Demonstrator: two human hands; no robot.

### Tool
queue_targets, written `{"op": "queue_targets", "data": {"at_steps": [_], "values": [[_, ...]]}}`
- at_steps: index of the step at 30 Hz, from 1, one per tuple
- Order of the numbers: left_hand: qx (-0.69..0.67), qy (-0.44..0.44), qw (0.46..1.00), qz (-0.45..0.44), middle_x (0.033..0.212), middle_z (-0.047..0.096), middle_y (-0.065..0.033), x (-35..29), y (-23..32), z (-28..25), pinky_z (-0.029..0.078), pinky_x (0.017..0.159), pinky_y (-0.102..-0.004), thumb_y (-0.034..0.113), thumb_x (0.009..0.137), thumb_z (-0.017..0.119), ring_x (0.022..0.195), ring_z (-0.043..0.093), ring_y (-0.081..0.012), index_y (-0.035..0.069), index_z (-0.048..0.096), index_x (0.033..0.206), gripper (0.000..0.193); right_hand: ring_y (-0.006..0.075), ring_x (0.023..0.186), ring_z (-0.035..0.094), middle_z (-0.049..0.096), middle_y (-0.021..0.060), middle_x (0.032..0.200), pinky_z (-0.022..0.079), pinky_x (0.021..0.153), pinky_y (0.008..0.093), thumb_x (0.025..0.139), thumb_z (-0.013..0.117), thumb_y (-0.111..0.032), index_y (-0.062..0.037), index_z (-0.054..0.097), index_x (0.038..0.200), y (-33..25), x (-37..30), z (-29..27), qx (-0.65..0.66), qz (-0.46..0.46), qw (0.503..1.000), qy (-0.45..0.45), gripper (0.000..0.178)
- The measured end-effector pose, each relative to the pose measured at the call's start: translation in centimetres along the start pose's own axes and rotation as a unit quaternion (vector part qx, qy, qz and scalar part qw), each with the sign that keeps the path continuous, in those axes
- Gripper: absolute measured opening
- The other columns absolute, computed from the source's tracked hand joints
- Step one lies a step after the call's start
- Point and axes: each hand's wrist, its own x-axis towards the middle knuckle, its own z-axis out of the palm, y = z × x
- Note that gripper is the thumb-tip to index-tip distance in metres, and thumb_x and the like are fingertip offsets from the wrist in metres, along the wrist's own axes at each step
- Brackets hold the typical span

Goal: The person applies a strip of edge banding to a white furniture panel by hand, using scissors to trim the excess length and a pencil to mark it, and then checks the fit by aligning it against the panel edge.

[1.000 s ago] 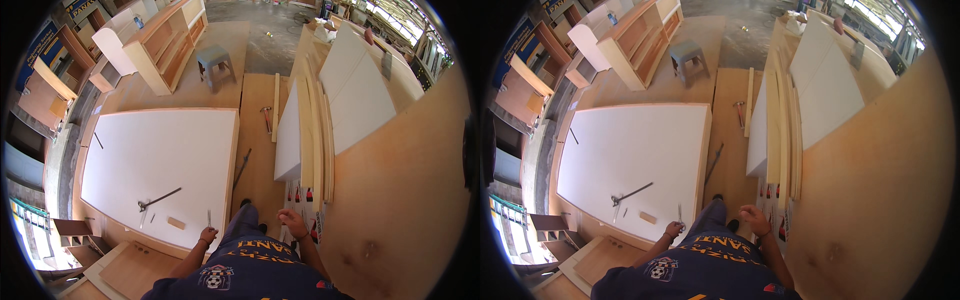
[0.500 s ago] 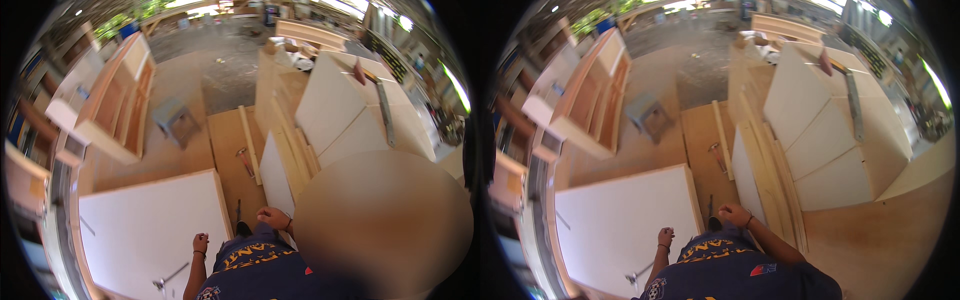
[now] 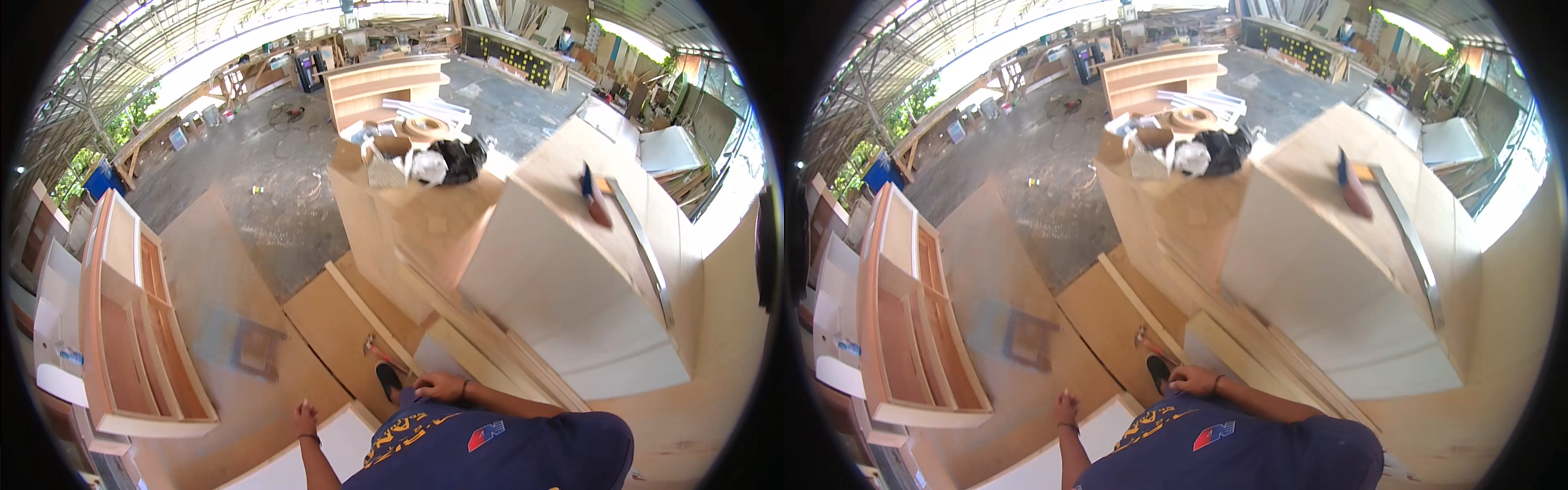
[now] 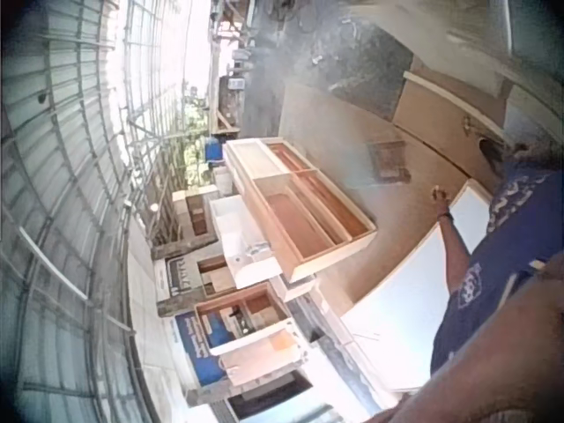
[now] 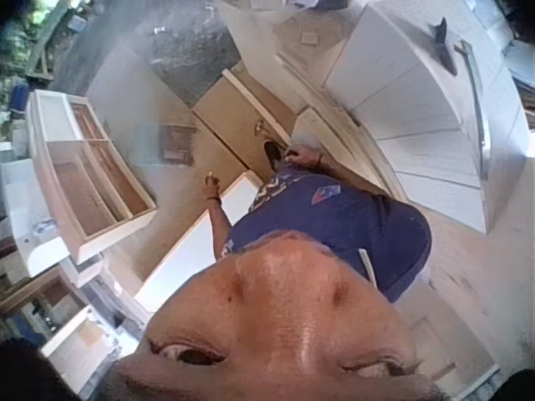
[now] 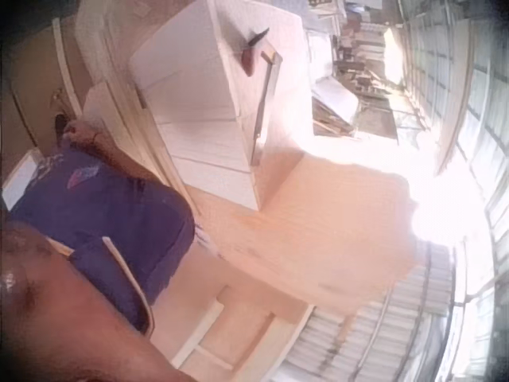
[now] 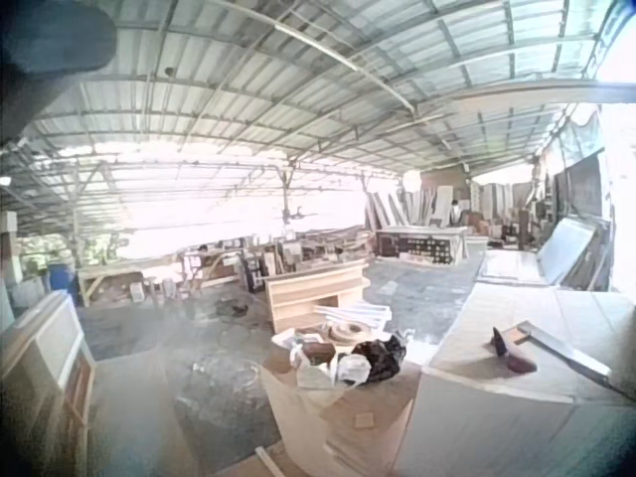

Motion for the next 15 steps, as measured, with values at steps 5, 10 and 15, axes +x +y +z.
{"op": "queue_targets", "data": {"at_steps": [5, 10, 15], "values": [[0.136, 0.04, 0.953, -0.269, 0.075, 0.061, -0.0082, 4.8, -8.3, -4.9, 0.041, 0.049, -0.0423, 0.042, 0.086, 0.053, 0.061, 0.058, -0.023, 0.011, 0.055, 0.095, 0.033, 0.015, 0.091, 0.058, 0.063, 0.0106, 0.096, 0.045, 0.083, 0.0278, 0.087, 0.058, -0.023, -0.001, 0.057, 0.107, -8.9, 11.2, -5.8, 0.067, 0.002, 0.997, 0.031, 0.03], [0.55, -0.199, 0.799, -0.141, 0.089, 0.066, -0.0093, 5.6, -19.2, -10.2, 0.049, 0.069, -0.0436, 0.04, 0.082, 0.057, 0.079, 0.064, -0.0221, 0.009, 0.058, 0.101, 0.037, 0.0124, 0.094, 0.056, 0.06, 0.0068, 0.1, 0.044, 0.085, 0.0259, 0.089, 0.057, -0.016, 0.0014, 0.054, 0.111, -13.3, 21.9, -9.9, 0.149, -0.031, 0.988, -0.018, 0.029], [0.439, -0.144, 0.862, -0.209, 0.08, 0.063, -0.0087, 11.9, -16.1, -7.7, 0.047, 0.063, -0.0408, 0.037, 0.084, 0.054, 0.07, 0.059, -0.0208, 0.008, 0.059, 0.096, 0.032, 0.0124, 0.098, 0.055, 0.059, 0.0069, 0.101, 0.043, 0.087, 0.026, 0.09, 0.055, -0.012, 0.0028, 0.052, 0.112, -18.8, 34.4, -11.4, 0.177, -0.028, 0.982, -0.056, 0.027]]}}
